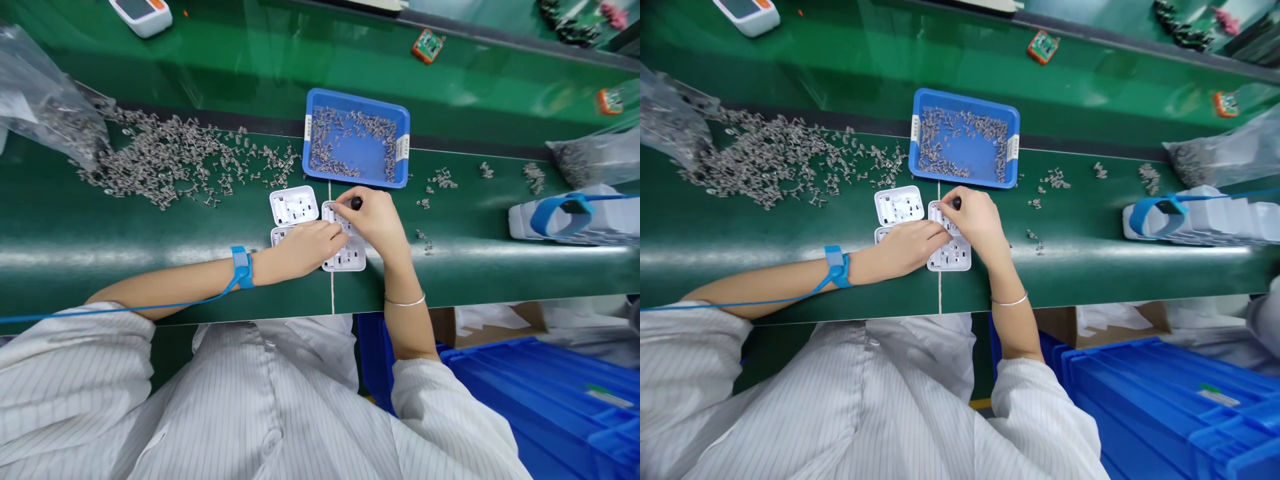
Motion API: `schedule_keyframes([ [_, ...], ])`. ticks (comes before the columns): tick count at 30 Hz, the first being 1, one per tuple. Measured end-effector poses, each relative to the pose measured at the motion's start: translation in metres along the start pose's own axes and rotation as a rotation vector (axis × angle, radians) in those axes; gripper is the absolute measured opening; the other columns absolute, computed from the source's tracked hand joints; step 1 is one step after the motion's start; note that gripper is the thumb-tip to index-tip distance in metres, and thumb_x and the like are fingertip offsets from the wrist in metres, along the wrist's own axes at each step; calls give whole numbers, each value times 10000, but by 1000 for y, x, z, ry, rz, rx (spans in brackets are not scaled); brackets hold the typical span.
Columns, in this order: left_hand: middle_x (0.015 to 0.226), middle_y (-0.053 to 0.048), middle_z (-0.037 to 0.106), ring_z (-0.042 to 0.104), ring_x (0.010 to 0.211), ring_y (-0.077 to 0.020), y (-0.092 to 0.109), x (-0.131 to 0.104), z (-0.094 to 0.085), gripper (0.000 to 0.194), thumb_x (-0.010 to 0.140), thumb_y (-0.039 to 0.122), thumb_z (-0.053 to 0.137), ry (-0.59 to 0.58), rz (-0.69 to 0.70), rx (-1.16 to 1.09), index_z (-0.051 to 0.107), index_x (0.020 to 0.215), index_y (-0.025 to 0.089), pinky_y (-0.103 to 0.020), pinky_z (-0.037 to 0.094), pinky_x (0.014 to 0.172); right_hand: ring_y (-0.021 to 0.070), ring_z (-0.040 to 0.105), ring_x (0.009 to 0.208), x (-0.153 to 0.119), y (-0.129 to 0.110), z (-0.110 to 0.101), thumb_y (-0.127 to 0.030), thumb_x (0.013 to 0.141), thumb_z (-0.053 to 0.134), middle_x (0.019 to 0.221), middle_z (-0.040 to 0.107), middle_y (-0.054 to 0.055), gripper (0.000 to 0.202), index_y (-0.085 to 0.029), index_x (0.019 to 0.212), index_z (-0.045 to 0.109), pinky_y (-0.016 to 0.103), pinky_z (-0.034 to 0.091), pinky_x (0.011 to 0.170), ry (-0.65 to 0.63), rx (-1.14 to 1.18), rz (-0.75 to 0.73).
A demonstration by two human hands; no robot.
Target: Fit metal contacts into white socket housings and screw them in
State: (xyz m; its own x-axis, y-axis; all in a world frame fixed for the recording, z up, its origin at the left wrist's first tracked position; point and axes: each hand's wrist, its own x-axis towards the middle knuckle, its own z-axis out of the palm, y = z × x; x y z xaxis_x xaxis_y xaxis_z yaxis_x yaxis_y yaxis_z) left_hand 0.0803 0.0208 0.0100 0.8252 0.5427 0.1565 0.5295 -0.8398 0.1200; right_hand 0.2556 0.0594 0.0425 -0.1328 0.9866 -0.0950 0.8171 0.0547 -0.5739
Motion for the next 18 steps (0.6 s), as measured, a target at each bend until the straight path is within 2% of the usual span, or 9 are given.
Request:
schedule_keyframes([
  [11, 949, -84, 645, 666, 852, -242, 1, 0, 0, 177, 962, 60, 473, 30, 9, 10, 611, 1048, 130, -358, 496, 689, 202, 650, 772, -3, -1, 1, -296, 896, 673, 899, 765, 35, 103, -222, 893, 744, 340, 426, 690, -39, -34, -9],
  [18, 917, -77, 642, 664, 823, -230, 0, 0, 1, 159, 947, 51, 496, 75, 26, 34, 615, 1013, 134, -343, 484, 670, 206, 650, 759, -3, 2, 6, -302, 881, 673, 878, 764, 30, 104, -232, 894, 748, 341, 424, 676, 1, -80, -3],
])
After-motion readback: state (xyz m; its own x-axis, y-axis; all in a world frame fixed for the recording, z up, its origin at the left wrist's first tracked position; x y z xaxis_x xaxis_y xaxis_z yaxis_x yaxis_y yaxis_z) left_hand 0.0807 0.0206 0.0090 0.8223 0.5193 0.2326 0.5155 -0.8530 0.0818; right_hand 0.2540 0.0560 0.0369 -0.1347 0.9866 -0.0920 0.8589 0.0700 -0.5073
